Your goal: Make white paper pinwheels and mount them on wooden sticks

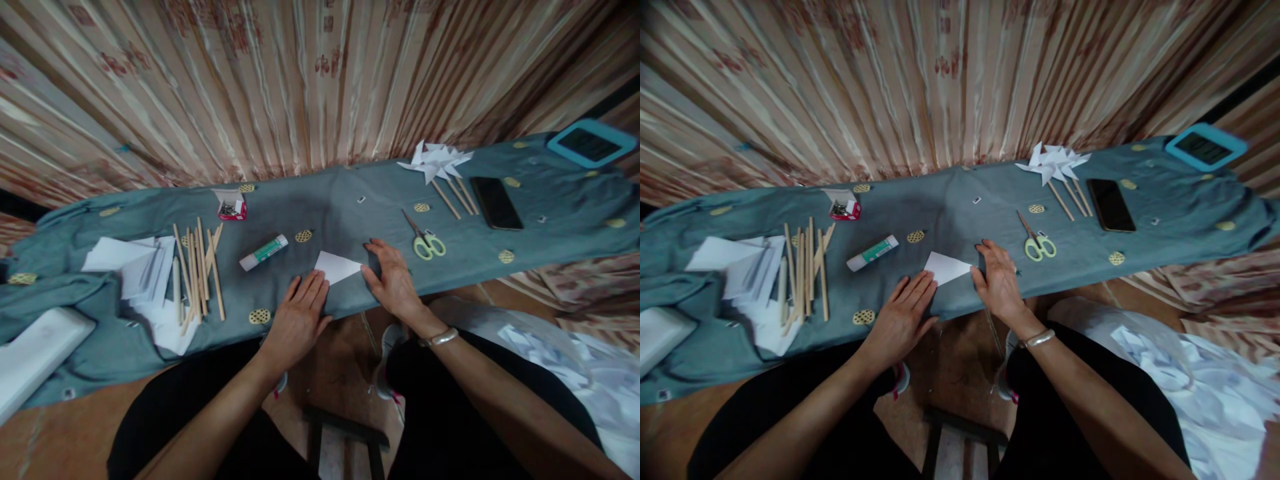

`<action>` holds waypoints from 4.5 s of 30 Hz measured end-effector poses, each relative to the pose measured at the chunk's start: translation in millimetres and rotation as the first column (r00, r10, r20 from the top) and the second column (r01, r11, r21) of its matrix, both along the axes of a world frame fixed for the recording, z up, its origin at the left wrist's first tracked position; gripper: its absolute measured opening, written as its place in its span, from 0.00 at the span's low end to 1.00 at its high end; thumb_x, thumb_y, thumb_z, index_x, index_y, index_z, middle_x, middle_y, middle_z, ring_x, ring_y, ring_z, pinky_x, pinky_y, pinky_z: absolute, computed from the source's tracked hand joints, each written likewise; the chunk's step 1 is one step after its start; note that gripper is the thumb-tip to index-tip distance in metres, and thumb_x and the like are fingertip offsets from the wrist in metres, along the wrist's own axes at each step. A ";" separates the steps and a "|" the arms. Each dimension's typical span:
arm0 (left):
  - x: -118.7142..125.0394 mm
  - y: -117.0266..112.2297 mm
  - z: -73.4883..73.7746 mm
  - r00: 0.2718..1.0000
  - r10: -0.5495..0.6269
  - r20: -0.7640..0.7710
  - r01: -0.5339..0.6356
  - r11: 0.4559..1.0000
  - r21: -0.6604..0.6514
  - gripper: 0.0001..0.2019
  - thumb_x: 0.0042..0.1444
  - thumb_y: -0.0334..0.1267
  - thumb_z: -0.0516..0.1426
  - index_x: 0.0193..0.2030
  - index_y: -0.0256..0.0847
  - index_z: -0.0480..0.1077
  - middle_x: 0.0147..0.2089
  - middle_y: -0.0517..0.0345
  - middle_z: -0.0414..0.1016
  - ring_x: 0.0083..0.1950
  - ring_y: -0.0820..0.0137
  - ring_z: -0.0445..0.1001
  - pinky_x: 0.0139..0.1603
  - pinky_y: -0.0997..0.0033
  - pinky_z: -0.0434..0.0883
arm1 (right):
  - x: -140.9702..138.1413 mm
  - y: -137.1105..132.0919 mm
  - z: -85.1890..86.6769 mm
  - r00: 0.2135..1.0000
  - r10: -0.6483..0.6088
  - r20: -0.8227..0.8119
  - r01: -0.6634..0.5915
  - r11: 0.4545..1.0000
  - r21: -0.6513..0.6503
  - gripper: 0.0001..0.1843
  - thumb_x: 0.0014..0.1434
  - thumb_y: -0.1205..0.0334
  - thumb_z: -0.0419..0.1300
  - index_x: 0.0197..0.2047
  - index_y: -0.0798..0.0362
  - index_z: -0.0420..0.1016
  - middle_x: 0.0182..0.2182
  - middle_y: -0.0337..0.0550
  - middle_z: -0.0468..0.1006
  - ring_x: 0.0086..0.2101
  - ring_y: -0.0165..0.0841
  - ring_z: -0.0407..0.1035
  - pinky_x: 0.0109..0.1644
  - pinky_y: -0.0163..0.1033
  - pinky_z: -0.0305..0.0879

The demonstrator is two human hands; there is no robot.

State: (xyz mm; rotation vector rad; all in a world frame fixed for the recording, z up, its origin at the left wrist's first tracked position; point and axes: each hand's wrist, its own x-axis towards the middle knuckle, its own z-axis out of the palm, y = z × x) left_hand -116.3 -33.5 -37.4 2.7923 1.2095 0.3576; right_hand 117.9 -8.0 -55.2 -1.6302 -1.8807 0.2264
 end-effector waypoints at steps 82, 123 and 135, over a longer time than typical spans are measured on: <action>0.4 7.0 13.0 0.969 -0.031 0.246 0.019 0.998 0.051 0.10 0.65 0.34 0.54 0.45 0.40 0.77 0.47 0.53 0.82 0.46 0.64 0.74 0.47 0.59 0.67 | 12.3 -34.7 28.8 0.927 0.362 -0.096 -0.365 0.931 -0.016 0.10 0.65 0.62 0.56 0.40 0.49 0.79 0.55 0.48 0.76 0.58 0.42 0.67 0.61 0.55 0.65; 20.3 -10.2 17.9 0.996 -0.093 0.014 0.092 0.994 0.065 0.24 0.68 0.37 0.47 0.69 0.33 0.54 0.71 0.45 0.58 0.74 0.60 0.51 0.71 0.51 0.54 | -11.7 16.6 34.4 0.955 0.198 -0.222 -0.262 0.914 -0.310 0.05 0.60 0.64 0.60 0.35 0.52 0.79 0.31 0.41 0.83 0.33 0.34 0.77 0.39 0.36 0.66; 20.0 -13.0 1.5 0.998 -0.027 -0.063 0.026 1.000 -0.014 0.31 0.66 0.47 0.50 0.69 0.30 0.52 0.72 0.40 0.56 0.74 0.56 0.50 0.71 0.48 0.51 | -17.1 18.0 32.5 0.976 0.162 -0.147 -0.199 0.936 -0.291 0.04 0.59 0.62 0.63 0.37 0.51 0.79 0.33 0.43 0.84 0.35 0.37 0.78 0.40 0.38 0.69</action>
